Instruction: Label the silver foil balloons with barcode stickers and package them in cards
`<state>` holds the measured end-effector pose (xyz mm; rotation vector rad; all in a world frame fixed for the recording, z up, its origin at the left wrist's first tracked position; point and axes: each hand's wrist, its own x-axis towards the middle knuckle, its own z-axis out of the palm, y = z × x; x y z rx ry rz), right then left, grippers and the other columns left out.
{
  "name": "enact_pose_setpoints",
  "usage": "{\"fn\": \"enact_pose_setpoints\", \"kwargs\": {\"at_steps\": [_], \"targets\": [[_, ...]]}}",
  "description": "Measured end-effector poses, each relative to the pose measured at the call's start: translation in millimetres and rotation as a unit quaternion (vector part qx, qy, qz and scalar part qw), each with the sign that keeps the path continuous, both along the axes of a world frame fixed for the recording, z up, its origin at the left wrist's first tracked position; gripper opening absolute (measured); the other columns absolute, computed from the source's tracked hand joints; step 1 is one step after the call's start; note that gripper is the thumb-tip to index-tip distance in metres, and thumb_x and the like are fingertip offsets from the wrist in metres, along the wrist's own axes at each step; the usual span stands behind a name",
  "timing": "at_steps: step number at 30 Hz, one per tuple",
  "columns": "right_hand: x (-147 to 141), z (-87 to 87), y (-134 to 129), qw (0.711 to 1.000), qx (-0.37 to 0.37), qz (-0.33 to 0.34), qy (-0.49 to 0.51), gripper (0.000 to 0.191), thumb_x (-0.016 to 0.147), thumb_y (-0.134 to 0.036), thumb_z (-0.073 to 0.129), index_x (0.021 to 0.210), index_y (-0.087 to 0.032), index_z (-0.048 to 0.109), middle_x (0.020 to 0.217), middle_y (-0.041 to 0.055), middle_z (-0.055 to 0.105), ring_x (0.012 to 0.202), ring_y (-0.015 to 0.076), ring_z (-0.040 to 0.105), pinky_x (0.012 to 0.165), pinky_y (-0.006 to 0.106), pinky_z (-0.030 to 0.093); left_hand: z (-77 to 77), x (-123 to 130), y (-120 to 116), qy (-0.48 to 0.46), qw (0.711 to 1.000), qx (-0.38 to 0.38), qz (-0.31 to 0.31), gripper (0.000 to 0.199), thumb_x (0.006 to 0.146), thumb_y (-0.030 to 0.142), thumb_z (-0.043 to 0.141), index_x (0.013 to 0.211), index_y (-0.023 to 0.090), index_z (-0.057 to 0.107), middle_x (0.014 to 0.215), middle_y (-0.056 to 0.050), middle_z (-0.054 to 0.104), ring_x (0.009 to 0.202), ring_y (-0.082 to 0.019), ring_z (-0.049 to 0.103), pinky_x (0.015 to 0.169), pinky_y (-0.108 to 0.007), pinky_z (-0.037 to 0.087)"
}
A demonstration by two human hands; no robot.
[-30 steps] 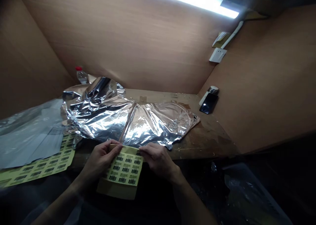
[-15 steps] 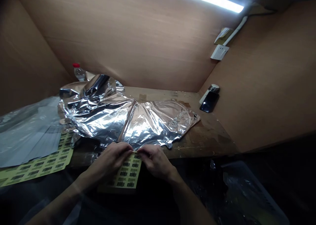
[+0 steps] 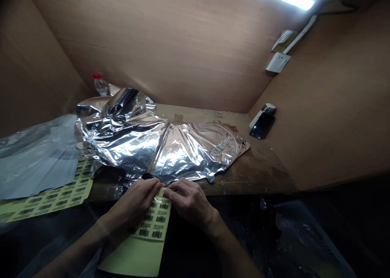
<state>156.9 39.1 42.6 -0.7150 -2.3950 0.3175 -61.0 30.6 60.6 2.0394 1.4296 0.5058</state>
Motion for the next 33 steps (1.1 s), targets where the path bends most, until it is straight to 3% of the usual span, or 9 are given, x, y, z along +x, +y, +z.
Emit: {"fn": "enact_pose_setpoints", "kwargs": {"at_steps": [4,7,10,15,20,25,28,31,33], "targets": [[-6,1.1,-8,0.999,-0.034,-0.003,0.031,0.016,0.098,-0.015,0.054,0.106,-0.022,0.067,0.098,0.0086,0.068,0.088,0.0222,0.059,0.081,0.038,0.051,-10.6,-4,-7,0.011,1.0,0.009,0.015,0.042,0.107,0.038,0.027,0.077,0.021,0.05,0.078,-0.002,0.064,0.074,-0.02,0.058,0.075,-0.035,0.038],[-6,0.6,0,0.974,-0.153,-0.067,0.154,0.01,0.1,-0.022,0.054,0.099,-0.021,0.065,0.088,0.0053,0.065,0.081,0.0189,0.06,0.074,0.033,0.051,-33.6,-9,-20,0.049,0.993,0.094,-0.041,0.031,0.106,0.025,0.032,0.095,0.019,0.061,0.116,-0.009,0.07,0.105,-0.023,0.063,0.088,-0.037,0.042],[-6,-0.4,25,0.935,-0.266,-0.13,0.194,0.015,0.099,-0.029,0.056,0.094,-0.018,0.065,0.081,0.0024,0.064,0.072,0.0158,0.06,0.066,0.027,0.048,-59.9,-13,-36,0.104,0.966,0.204,-0.118,0.028,0.102,0.012,0.037,0.108,0.017,0.064,0.154,-0.011,0.05,0.142,-0.024,0.043,0.103,-0.038,0.037],[-22,-0.2,66,0.929,-0.358,-0.035,0.081,0.017,0.096,-0.029,0.058,0.09,-0.015,0.067,0.076,0.0004,0.066,0.069,0.0138,0.062,0.063,0.023,0.047,-79.0,-16,-50,0.17,0.946,0.241,-0.133,0.024,0.098,0.008,0.042,0.103,0.015,0.064,0.163,-0.012,0.036,0.153,-0.024,0.027,0.11,-0.039,0.033],[-41,1.7,85,0.954,-0.292,-0.01,-0.073,0.007,0.092,-0.02,0.065,0.087,-0.017,0.069,0.079,-0.0009,0.07,0.071,0.0122,0.064,0.066,0.021,0.045,-73.1,-15,-49,0.169,0.948,0.235,-0.135,0.023,0.096,0.006,0.044,0.104,0.016,0.064,0.163,-0.012,0.036,0.153,-0.024,0.027,0.11,-0.04,0.035],[-36,7.5,81,0.961,-0.224,-0.123,-0.104,0.012,0.084,-0.023,0.078,0.083,-0.016,0.068,0.083,0.0078,0.07,0.08,0.0211,0.063,0.07,0.029,0.043,-63.1,-17,-48,0.149,0.958,0.204,-0.137,0.026,0.096,0.004,0.042,0.1,0.016,0.064,0.16,-0.013,0.04,0.151,-0.024,0.032,0.108,-0.04,0.039],[-24,14.2,50,0.962,-0.221,-0.152,-0.054,0.015,0.09,-0.03,0.073,0.094,-0.017,0.068,0.092,0.0091,0.071,0.084,0.0215,0.064,0.074,0.03,0.044,-54.6,-18,-46,0.114,0.973,0.164,-0.119,0.027,0.099,0.008,0.04,0.107,0.018,0.063,0.159,-0.011,0.043,0.145,-0.023,0.041,0.104,-0.04,0.043],[-4,13.8,5,0.94,-0.337,-0.045,0.024,0.022,0.091,-0.037,0.073,0.106,-0.022,0.069,0.091,0.0016,0.072,0.078,0.0168,0.064,0.069,0.025,0.046,-39.0,-10,-36,0.065,0.987,0.111,-0.093,0.024,0.102,0.016,0.04,0.105,0.02,0.064,0.152,-0.011,0.051,0.133,-0.024,0.054,0.101,-0.04,0.045],[17,10.7,-19,0.918,-0.389,-0.04,0.06,0.015,0.095,-0.035,0.066,0.099,-0.021,0.071,0.083,-0.0011,0.071,0.072,0.0149,0.062,0.065,0.024,0.044,-24.6,4,-18,0.025,0.992,0.085,-0.091,0.021,0.103,0.023,0.043,0.098,0.02,0.064,0.134,-0.011,0.065,0.118,-0.024,0.062,0.095,-0.038,0.047]]}}
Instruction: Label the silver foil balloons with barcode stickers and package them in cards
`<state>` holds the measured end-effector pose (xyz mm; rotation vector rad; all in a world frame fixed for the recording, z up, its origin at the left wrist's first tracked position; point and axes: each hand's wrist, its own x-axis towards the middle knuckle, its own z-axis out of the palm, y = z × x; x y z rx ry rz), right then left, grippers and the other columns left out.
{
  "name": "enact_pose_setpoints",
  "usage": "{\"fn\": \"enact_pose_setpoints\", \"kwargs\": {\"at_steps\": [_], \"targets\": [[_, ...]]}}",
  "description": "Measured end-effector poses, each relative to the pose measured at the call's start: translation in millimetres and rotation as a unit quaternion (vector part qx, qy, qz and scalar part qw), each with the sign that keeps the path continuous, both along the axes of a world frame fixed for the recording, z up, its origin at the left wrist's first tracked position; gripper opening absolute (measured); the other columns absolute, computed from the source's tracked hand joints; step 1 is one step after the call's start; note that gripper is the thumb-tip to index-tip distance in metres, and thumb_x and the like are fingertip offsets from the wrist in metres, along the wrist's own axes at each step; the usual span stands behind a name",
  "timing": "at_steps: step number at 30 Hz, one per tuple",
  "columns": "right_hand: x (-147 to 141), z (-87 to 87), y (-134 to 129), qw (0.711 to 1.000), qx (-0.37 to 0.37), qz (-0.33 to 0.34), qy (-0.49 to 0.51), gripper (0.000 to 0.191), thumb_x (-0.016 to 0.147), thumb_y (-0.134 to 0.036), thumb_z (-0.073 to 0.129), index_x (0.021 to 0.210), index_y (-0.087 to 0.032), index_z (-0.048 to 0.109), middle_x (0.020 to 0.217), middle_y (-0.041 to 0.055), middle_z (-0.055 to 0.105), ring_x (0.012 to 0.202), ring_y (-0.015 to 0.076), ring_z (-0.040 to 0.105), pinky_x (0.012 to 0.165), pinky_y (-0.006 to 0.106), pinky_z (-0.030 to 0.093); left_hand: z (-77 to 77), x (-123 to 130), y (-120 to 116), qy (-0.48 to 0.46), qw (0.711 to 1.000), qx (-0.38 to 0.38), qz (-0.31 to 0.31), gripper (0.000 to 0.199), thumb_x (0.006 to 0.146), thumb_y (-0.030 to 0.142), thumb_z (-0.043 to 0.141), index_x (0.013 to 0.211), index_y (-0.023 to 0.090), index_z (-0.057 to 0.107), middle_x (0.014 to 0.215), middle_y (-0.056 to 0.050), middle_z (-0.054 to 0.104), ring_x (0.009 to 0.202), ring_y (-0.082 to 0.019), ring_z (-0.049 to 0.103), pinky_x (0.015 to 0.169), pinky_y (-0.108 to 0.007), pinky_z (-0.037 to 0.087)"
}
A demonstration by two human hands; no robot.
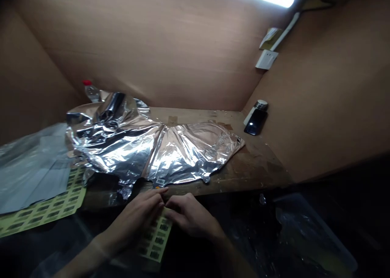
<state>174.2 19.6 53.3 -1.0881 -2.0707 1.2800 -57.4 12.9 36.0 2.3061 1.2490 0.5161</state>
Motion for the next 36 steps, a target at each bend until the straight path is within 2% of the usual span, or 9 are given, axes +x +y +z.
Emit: {"fn": "enact_pose_setpoints", "kwargs": {"at_steps": [3,6,10,13,20,25,30,33,36], "targets": [[43,0.4,-20,0.997,-0.041,-0.071,0.001,0.02,0.097,-0.031,0.062,0.084,-0.018,0.071,0.073,-0.0011,0.067,0.067,0.0145,0.058,0.061,0.025,0.041,19.7,40,45,-0.046,0.999,0.004,0.009,0.022,0.101,0.033,0.05,0.089,0.02,0.064,0.094,-0.007,0.071,0.09,-0.022,0.065,0.079,-0.032,0.047],[82,9.8,-27,0.996,-0.08,-0.028,0.002,0.016,0.092,-0.031,0.068,0.084,-0.018,0.074,0.071,-0.0009,0.066,0.066,0.0146,0.056,0.061,0.024,0.04,25.8,99,100,-0.063,0.998,0.029,-0.005,0.023,0.096,0.037,0.06,0.085,0.019,0.065,0.084,-0.004,0.069,0.079,-0.019,0.062,0.072,-0.029,0.043],[107,20.0,-28,0.998,-0.054,-0.032,0.003,0.015,0.092,-0.03,0.068,0.086,-0.018,0.075,0.073,-0.0005,0.067,0.068,0.0145,0.058,0.063,0.024,0.042,10.8,169,155,-0.028,0.999,0.031,-0.035,0.037,0.08,0.053,0.077,0.081,0.016,0.068,0.087,-0.01,0.07,0.081,-0.023,0.061,0.066,-0.029,0.039],[120,18.3,-25,0.996,-0.037,-0.086,0.009,0.015,0.093,-0.029,0.067,0.087,-0.017,0.075,0.076,-0.0001,0.068,0.07,0.0148,0.059,0.065,0.024,0.042,-5.4,190,176,0.014,0.998,0.01,-0.056,0.041,0.073,0.056,0.079,0.069,0.017,0.07,0.076,-0.009,0.069,0.073,-0.024,0.061,0.063,-0.03,0.035],[153,10.8,3,0.985,0.049,-0.139,0.093,0.012,0.093,-0.027,0.066,0.086,-0.018,0.071,0.096,0.0049,0.069,0.09,0.0194,0.063,0.08,0.029,0.047,-14.6,187,181,0.043,0.997,-0.014,-0.066,0.032,0.093,0.038,0.058,0.074,0.016,0.071,0.072,-0.008,0.068,0.066,-0.019,0.057,0.062,-0.029,0.034],[153,4.7,39,0.985,0.1,-0.118,0.075,0.01,0.092,-0.021,0.064,0.084,-0.02,0.07,0.141,0.0093,0.058,0.127,0.0263,0.055,0.102,0.038,0.045,-6.6,180,183,0.029,0.997,-0.018,-0.075,0.03,0.096,0.036,0.05,0.079,0.017,0.067,0.08,-0.008,0.069,0.069,-0.019,0.058,0.063,-0.028,0.038],[147,-15.6,72,0.974,0.109,-0.145,0.133,0.009,0.089,-0.024,0.066,0.081,-0.019,0.065,0.147,0.0109,0.053,0.133,0.0278,0.05,0.107,0.041,0.041,12.9,166,194,0.027,0.996,-0.036,-0.073,0.037,0.1,0.033,0.037,0.087,0.014,0.066,0.074,-0.007,0.069,0.062,-0.018,0.061,0.06,-0.028,0.045],[151,-27.3,79,0.898,0.045,-0.248,0.362,0.015,0.086,-0.032,0.068,0.081,-0.02,0.061,0.13,0.0083,0.061,0.112,0.0229,0.06,0.094,0.034,0.049,24.7,175,182,0.048,0.996,-0.007,-0.08,0.026,0.094,0.035,0.052,0.092,0.014,0.067,0.084,-0.008,0.07,0.072,-0.02,0.065,0.067,-0.029,0.05],[161,-35.7,69,0.819,0.016,-0.281,0.5,0.03,0.084,-0.041,0.064,0.069,-0.022,0.046,0.081,0.0003,0.059,0.069,0.0152,0.056,0.069,0.028,0.049,27.6,204,156,0.081,0.992,0.045,-0.086,0.025,0.087,0.032,0.065,0.103,0.013,0.068,0.108,-0.016,0.068,0.095,-0.027,0.065,0.082,-0.034,0.052]]}}
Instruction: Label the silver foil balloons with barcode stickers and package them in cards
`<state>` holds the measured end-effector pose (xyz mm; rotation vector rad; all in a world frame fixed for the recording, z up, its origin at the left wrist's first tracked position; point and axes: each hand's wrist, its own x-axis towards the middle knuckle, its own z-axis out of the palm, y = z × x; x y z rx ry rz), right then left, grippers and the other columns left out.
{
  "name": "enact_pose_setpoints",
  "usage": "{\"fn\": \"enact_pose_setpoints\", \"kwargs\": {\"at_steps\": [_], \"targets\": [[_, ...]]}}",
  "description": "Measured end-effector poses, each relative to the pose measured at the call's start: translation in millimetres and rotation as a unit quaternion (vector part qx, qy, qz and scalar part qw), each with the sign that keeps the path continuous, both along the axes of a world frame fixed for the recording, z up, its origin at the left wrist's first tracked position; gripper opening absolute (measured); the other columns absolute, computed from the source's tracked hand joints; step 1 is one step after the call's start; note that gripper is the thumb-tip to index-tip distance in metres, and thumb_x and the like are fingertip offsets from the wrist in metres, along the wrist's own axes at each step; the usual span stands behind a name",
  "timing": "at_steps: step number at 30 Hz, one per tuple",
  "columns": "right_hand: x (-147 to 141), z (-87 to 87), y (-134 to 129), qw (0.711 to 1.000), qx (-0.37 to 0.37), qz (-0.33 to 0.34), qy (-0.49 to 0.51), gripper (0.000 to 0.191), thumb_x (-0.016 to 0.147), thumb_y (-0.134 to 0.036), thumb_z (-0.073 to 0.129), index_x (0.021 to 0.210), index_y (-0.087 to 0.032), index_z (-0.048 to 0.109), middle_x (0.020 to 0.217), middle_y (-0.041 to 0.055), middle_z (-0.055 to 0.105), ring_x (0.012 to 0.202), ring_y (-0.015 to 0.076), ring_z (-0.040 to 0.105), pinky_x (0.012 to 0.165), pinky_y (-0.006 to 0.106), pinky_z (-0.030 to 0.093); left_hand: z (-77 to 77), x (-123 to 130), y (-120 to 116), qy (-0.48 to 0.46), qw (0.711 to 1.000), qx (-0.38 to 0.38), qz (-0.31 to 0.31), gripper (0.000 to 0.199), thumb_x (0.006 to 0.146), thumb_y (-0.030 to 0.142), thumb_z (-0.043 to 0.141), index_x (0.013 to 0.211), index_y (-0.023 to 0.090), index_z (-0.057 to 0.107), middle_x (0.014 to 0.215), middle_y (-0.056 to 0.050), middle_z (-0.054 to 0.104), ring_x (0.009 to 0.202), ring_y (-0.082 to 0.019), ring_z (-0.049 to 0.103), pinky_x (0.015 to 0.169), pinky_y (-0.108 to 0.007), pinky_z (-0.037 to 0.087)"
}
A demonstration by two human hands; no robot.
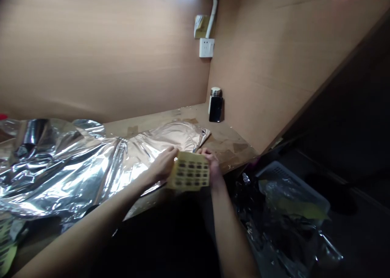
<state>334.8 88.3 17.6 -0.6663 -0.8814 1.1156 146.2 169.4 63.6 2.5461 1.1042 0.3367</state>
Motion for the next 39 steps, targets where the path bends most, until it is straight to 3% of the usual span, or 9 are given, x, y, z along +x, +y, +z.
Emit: {"fn": "enact_pose_setpoints", "kwargs": {"at_steps": [3,9,16,18,21,26,30,35,39], "targets": [[13,-5.8,-22,0.999,0.007,0.042,0.009,0.039,0.083,-0.047,0.063,0.064,-0.023,0.038,0.058,-0.0055,0.039,0.048,0.0124,0.037,0.052,0.027,0.04,-3.5,35,-20,0.045,0.999,0.027,0.002,0.022,0.086,0.023,0.068,0.1,0.007,0.07,0.105,-0.024,0.067,0.103,-0.034,0.064,0.087,-0.041,0.051],[39,1.9,-52,0.958,-0.041,0.214,-0.188,0.029,0.083,-0.042,0.077,0.076,-0.016,0.067,0.069,0.0032,0.06,0.061,0.0151,0.05,0.058,0.028,0.035,0.7,58,-25,0.086,0.996,0.005,-0.014,0.009,0.077,0.004,0.067,0.076,0.01,0.074,0.081,-0.018,0.071,0.087,-0.031,0.07,0.083,-0.037,0.051],[38,17.4,-58,0.931,-0.08,0.204,-0.293,0.027,0.089,-0.04,0.073,0.081,-0.016,0.066,0.072,-0.0003,0.056,0.065,0.0127,0.046,0.06,0.024,0.034,10.7,18,0,-0.017,0.998,-0.025,0.059,0.013,0.084,0.012,0.06,0.082,0.013,0.072,0.088,-0.017,0.073,0.09,-0.029,0.07,0.082,-0.037,0.05],[33,18.9,-57,0.928,-0.077,0.204,-0.303,0.027,0.089,-0.041,0.073,0.081,-0.016,0.067,0.072,-0.0005,0.056,0.066,0.0127,0.046,0.06,0.024,0.034,12.2,3,13,-0.061,0.992,-0.061,0.093,0.009,0.082,0.018,0.066,0.089,0.014,0.071,0.087,-0.014,0.074,0.083,-0.026,0.07,0.075,-0.034,0.051],[24,26.1,-52,0.927,-0.069,0.211,-0.303,0.026,0.089,-0.04,0.073,0.083,-0.015,0.068,0.074,0.0001,0.058,0.068,0.0131,0.049,0.062,0.024,0.037,14.3,-17,32,-0.131,0.973,-0.144,0.121,0.029,0.075,0.032,0.079,0.095,0.015,0.068,0.08,-0.008,0.074,0.068,-0.02,0.069,0.059,-0.027,0.049],[3,47.7,-31,0.951,-0.007,0.185,-0.248,0.023,0.092,-0.04,0.07,0.087,-0.017,0.07,0.113,0.0096,0.071,0.099,0.0224,0.066,0.084,0.031,0.049,19.5,-36,41,-0.22,0.941,-0.24,0.094,0.033,0.075,0.043,0.078,0.071,0.014,0.062,0.065,-0.003,0.066,0.054,-0.011,0.057,0.052,-0.022,0.041],[-15,57.6,-11,0.946,0.039,0.147,-0.287,0.021,0.093,-0.038,0.068,0.083,-0.019,0.068,0.142,0.0114,0.06,0.13,0.0288,0.056,0.106,0.042,0.044,23.5,-44,37,-0.252,0.922,-0.293,0.035,0.031,0.074,0.04,0.077,0.066,0.013,0.065,0.06,0.0,0.061,0.054,-0.009,0.052,0.053,-0.022,0.038],[-38,61.9,8,0.902,0.109,0.13,-0.398,0.012,0.093,-0.025,0.065,0.085,-0.02,0.07,0.148,0.0105,0.055,0.135,0.0268,0.052,0.113,0.043,0.039,20.2,-52,34,-0.306,0.908,-0.283,0.05,0.033,0.062,0.035,0.086,0.067,0.013,0.062,0.061,0.003,0.059,0.056,-0.009,0.051,0.055,-0.021,0.037],[-49,57.6,23,0.884,0.139,0.076,-0.441,0.01,0.094,-0.02,0.061,0.092,-0.019,0.071,0.137,0.0113,0.063,0.129,0.0244,0.056,0.111,0.04,0.04,18.0,-56,28,-0.312,0.909,-0.271,0.05,0.037,0.069,0.046,0.081,0.071,0.011,0.069,0.064,0.001,0.06,0.057,-0.009,0.05,0.055,-0.022,0.039]]}}
